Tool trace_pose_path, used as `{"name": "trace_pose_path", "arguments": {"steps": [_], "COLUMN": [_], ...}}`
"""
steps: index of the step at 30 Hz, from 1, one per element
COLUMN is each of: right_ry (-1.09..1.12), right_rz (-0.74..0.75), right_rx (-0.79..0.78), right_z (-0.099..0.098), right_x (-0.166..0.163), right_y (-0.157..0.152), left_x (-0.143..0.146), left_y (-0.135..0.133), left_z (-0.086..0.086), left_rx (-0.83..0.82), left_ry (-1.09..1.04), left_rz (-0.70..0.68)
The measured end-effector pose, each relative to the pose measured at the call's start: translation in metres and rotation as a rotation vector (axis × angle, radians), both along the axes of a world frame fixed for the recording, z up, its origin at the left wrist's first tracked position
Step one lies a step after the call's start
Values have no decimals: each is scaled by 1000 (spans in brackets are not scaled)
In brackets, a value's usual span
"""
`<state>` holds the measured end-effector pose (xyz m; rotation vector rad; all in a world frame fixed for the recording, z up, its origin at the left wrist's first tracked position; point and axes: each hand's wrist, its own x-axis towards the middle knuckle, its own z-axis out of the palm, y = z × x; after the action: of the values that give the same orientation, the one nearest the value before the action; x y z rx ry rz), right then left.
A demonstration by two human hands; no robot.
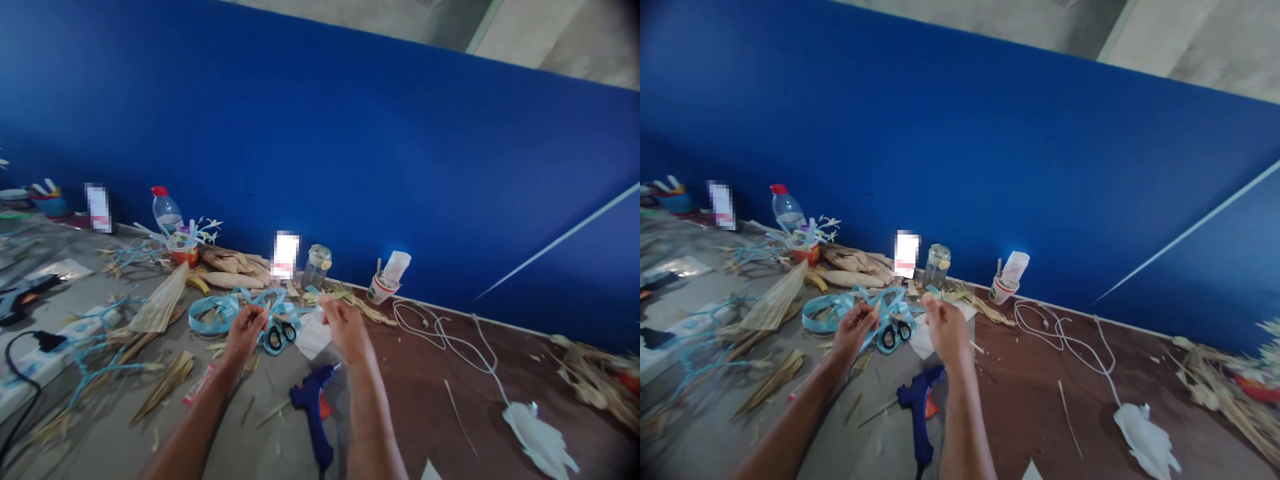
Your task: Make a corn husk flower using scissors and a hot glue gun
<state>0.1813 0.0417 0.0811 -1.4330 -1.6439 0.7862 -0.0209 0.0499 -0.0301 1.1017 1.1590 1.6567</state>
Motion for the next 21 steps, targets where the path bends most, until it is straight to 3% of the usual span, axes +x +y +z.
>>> {"name": "trace_pose_path", "arguments": {"steps": [3, 6, 13, 21], "right_ry": [-269, -405, -446, -456], "right_rz": [38, 136, 272, 220], "right_rx": [-70, -81, -87, -109], "right_z": [-6, -13, -28, -36], "right_x": [-14, -32, -47, -53], "right_y": [4, 6, 5, 8], "left_x": [5, 8, 13, 13], "left_y": [-3, -5, -8, -11], "left_z": [3, 6, 8, 11], "left_rx": [-52, -98, -137, -152], "left_ry": [-20, -92, -147, -79], "left_rz": [-83, -139, -203, -260]}}
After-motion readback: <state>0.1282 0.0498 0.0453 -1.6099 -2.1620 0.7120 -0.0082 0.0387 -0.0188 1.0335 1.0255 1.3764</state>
